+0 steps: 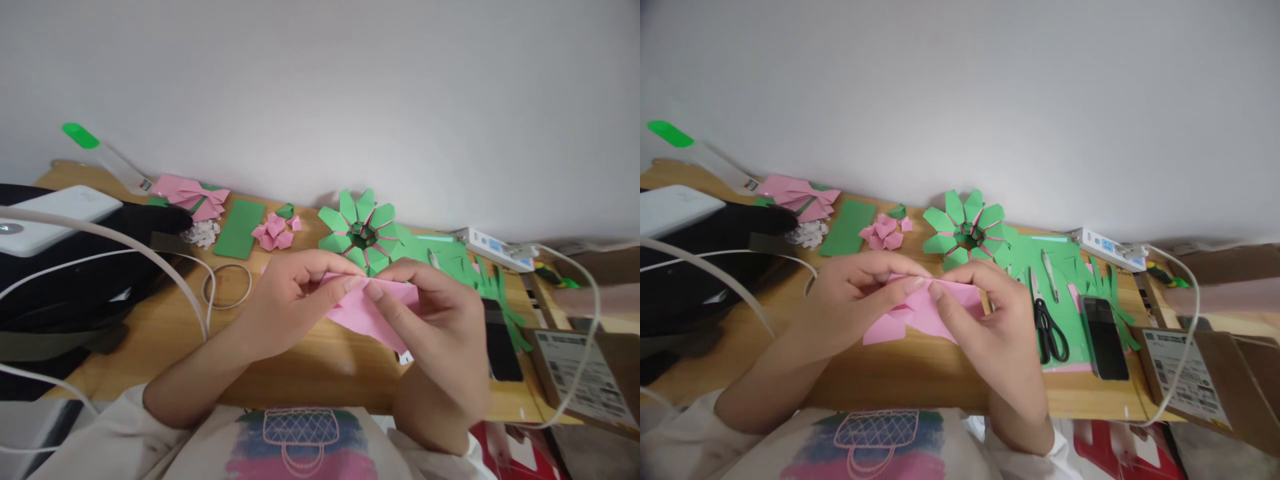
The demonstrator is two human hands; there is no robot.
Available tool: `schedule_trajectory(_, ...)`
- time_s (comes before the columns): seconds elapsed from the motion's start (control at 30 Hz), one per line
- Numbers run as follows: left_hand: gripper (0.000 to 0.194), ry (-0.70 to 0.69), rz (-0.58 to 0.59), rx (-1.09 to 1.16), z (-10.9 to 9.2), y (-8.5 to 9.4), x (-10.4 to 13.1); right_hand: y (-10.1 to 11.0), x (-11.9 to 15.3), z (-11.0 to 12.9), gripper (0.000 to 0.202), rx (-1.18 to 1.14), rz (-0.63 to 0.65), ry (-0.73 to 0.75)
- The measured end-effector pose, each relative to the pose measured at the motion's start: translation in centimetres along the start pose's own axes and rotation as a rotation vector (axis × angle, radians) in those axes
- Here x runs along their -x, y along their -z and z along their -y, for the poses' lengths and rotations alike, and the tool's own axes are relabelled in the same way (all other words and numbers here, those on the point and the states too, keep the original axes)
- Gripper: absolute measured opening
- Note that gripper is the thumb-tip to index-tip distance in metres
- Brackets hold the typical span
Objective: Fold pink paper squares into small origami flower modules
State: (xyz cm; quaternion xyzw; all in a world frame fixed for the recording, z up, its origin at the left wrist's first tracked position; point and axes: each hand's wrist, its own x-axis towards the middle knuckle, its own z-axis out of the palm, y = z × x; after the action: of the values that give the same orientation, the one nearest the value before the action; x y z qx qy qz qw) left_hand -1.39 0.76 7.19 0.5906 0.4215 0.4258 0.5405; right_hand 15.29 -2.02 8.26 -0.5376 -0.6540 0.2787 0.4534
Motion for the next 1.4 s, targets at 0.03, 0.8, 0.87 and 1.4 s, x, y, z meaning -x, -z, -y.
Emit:
schedule_trajectory(0.03, 0.010, 0.006, -0.006, 0.015, 0.0, 0.0, 0.0, 0.0, 0.0, 0.0, 0.009, -0.009, 0.000, -0.008)
schedule_trajectory(0.8, 0.021, 0.017, -0.012, -0.005, 0.1, 0.2, -0.1, 0.1, 0.0, -0.1, 0.005, -0.081, 0.019, -0.040)
schedule_trajectory(0.87, 0.024, 0.013, -0.021, -0.018, 0.1, 0.2, -0.1, 0.1, 0.0, 0.0, 0.005, -0.072, 0.029, -0.025)
schedule_trajectory(1.4, 0.020, 0.077, 0.027, 0.040, 1.0, 0.2, -0.2, -0.5, 0.3, -0.2, 0.011, 0.029, -0.058, 0.108)
